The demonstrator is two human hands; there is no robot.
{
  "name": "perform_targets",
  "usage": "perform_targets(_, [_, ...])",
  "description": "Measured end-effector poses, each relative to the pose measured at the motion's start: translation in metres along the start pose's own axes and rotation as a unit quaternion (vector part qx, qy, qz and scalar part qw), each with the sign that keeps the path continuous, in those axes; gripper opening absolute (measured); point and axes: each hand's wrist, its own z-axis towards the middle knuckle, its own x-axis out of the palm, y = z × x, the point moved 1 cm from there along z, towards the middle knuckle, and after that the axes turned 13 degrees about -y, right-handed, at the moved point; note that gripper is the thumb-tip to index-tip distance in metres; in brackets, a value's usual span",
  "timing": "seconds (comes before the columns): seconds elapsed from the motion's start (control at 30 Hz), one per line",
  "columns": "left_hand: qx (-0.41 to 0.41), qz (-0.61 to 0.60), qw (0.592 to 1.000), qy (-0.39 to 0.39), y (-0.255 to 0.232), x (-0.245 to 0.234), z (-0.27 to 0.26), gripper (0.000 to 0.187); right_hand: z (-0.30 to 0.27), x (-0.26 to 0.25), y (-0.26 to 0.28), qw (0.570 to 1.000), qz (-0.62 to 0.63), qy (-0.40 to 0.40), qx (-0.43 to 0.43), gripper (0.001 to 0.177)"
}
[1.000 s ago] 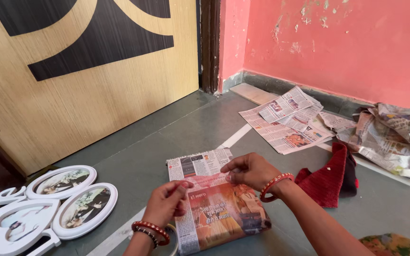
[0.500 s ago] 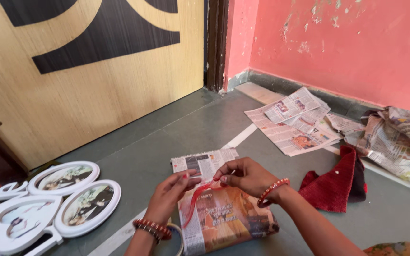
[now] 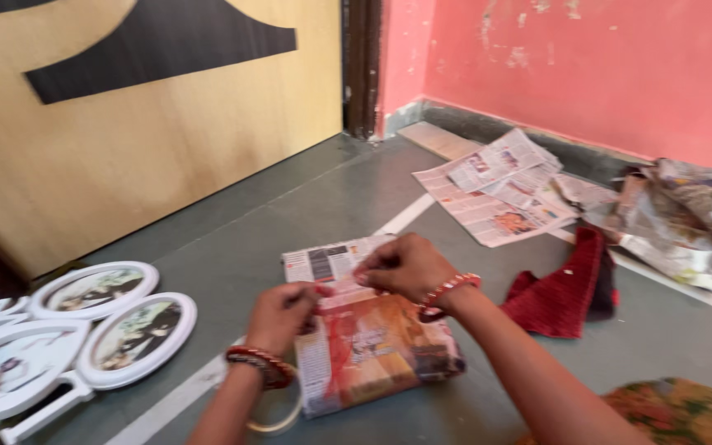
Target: The person wraps a rectangular box with newspaper, folds the edges, and secures them with clear tape. They then tie a red ribbon around the package and adjust the bow.
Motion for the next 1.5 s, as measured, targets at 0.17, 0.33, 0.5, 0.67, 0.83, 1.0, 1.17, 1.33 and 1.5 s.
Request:
perform_targets(0.17, [-0.031, -0.017, 0.997, 0.07, -0.026, -0.005, -0.009, 0.033, -0.001, -0.007, 0.004, 0.998, 0.049, -0.024, -0.008, 0.022])
perform_targets(0.33, [-0.021, 0.063, 0.984, 0.164, -0.074, 0.0, -0.029, 0.034, -0.003, -0.03, 0.005, 0.996, 0.024, -0.081, -0.039, 0.023])
perform_targets(0.5, [-0.002, -0.019, 0.994, 0.108, -0.101, 0.006, -0.031, 0.033, -0.013, -0.044, 0.005, 0.959, 0.281, -0.007, -0.038, 0.027])
perform_targets(0.67, [-0.047, -0.134, 0.99, -0.004, -0.098, 0.019, -0.033, 0.024, -0.03, -0.049, 0.013, 0.955, 0.293, -0.043, -0.021, 0.024])
perform_targets(0.83, [0.017, 0.049, 0.994, -0.1, -0.092, 0.023, -0.04, 0.027, -0.04, -0.066, 0.008, 0.958, 0.268, -0.086, 0.054, 0.022])
perform_targets(1.0, [-0.03, 0.056, 0.988, -0.14, -0.089, 0.003, -0.048, 0.029, -0.041, -0.086, -0.007, 0.965, 0.229, -0.115, 0.054, 0.022])
perform_targets(1.17, [0.038, 0.044, 0.996, -0.073, -0.096, -0.006, -0.049, 0.031, -0.038, -0.087, -0.01, 0.97, 0.224, -0.077, 0.048, 0.023])
perform_targets(1.33, [0.146, 0.086, 0.985, 0.033, -0.112, 0.039, -0.049, 0.058, -0.034, -0.069, -0.007, 0.956, 0.293, 0.015, 0.018, 0.024])
perform_targets(1.5, [0.104, 0.05, 0.973, 0.198, -0.11, 0.077, -0.058, 0.039, -0.033, -0.074, -0.016, 0.955, 0.297, 0.001, -0.01, 0.03])
